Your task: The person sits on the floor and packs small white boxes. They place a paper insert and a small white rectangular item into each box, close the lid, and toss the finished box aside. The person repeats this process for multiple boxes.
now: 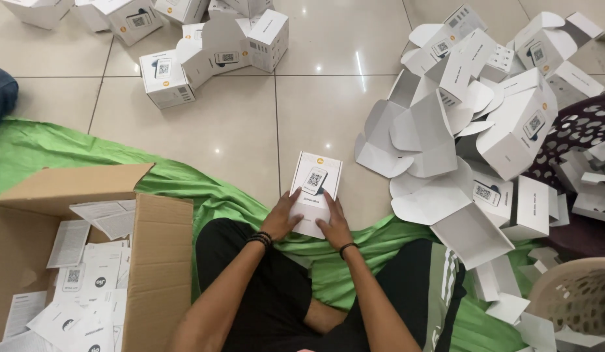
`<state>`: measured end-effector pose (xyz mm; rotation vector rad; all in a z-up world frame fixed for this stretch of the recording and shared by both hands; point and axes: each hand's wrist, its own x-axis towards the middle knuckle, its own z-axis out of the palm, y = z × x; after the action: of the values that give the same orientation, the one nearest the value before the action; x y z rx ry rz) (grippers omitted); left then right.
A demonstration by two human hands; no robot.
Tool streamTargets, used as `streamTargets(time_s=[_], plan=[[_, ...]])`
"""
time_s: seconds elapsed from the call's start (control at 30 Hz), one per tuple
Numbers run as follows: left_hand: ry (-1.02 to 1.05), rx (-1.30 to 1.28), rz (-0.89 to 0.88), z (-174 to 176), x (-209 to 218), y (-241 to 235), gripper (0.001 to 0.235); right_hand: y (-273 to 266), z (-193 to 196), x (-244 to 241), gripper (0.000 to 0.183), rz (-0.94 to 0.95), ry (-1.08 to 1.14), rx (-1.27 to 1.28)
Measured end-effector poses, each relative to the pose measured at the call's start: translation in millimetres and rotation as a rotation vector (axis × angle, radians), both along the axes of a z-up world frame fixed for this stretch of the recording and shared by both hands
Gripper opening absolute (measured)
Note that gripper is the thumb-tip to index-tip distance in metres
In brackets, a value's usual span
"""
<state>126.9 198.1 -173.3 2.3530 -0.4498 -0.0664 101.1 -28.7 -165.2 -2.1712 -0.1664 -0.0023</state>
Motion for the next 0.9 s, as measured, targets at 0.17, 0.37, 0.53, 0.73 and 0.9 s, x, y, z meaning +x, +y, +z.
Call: streamTargets(time_s=[0.17,0.37,0.53,0.73,0.9], plan=[[0.216,-0.235,0.086,86.3,-4.9,-8.3,0.069,-15.6,58.4,1.4,0.077,-0.067,0.260,0.442],[0.262,-0.275,0.267,165.8,5.4,3.3,0.066,-27.5,151.3,0.0,0.079,-0.029,0.315,0.700],[0.248,-0.305,0.247,154.3,16.7,8.0,0.058,-27.1,139.2,13.0,0.079,-0.045,0.288,0.568],[0.355,-0.404,0.281,154.2,18.7,8.8,0.057,-27.6,135.6,17.8,0.075,-0.047,0.279,0.503],[0.199,-0.279,0.226,148.8,21.2,10.9,0.056,-28.2,132.5,24.0,0.066,-0.117,0.256,0.437]])
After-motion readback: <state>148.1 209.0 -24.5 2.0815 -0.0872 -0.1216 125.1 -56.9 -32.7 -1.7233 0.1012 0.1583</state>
